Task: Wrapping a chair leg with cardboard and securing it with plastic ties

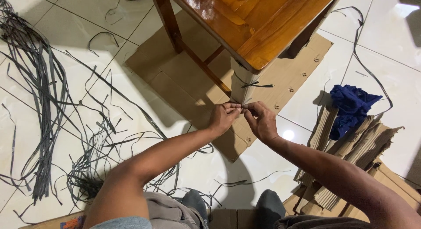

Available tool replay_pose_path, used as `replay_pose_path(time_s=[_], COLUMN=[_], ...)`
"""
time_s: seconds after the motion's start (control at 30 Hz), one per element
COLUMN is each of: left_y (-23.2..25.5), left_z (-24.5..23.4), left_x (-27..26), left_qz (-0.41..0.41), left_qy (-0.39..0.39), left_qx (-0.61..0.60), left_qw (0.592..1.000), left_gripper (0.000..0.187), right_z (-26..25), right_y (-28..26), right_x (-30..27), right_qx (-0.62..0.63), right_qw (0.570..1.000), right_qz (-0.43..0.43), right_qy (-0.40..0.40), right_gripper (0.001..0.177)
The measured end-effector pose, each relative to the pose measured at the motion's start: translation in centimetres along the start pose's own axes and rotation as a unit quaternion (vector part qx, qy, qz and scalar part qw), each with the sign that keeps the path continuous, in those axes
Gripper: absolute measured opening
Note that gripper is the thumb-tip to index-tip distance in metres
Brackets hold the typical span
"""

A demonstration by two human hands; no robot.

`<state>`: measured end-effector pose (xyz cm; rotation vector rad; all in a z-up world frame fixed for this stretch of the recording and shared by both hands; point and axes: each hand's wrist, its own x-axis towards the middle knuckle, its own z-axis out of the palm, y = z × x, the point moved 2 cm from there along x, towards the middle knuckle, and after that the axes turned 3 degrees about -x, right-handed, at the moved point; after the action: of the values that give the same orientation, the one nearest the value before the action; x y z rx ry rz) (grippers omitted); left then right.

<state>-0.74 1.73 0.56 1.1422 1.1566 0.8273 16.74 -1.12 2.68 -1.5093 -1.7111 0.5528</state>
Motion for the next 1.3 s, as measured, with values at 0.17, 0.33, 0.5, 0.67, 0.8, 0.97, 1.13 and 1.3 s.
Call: replay_pose_path(time_s=[0.17,0.33,0.5,0.67,0.8,0.97,1.13,1.3], left_y=[-1.5,-0.7,3.0,2.3,0.1,-1.2,-0.9,3.0], left_z=[-0.1,-0.5,-0.9,-0.8,-1.7,-2.4,-1.6,-0.9], left_x=[0.9,0.6,-0.9,0.0,1.3,2.9,3.7,2.1], left_qz=[0.016,0.035,0.053,0.113,0.133,0.165,0.188,0.166], left_qy=[-0.002,-0.014,-0.012,0.013,0.061,0.032,0.046,0.043], left_qx=[-0.015,0.001,0.11,0.21,0.263,0.306,0.373,0.387], left_qw=[1.0,0.999,0.992,0.971,0.954,0.937,0.907,0.906], left_gripper=[0.03,0.029,0.027,0.026,0.036,0.038,0.045,0.052], right_z=[-0.2,0.1,-0.1,-0.2,-0.6,-1.5,-1.8,-2.0], right_y=[-0.3,0.2,-0.4,-0.1,1.3,2.7,3.0,2.4], right_x=[0.4,0.6,0.5,0.3,0.2,0.3,-0.1,-0.3], right_qx=[0.002,-0.013,-0.013,-0.032,-0.053,-0.074,-0.092,-0.112], right_qw=[0.999,0.997,0.996,0.996,0.995,0.994,0.991,0.985], right_qz=[-0.003,0.0,0.036,0.028,0.018,0.002,-0.02,-0.056], right_qy=[-0.038,-0.08,-0.08,-0.081,-0.082,-0.084,-0.098,-0.119], right_gripper=[0.012,0.015,0.019,0.017,0.016,0.015,0.017,0.013])
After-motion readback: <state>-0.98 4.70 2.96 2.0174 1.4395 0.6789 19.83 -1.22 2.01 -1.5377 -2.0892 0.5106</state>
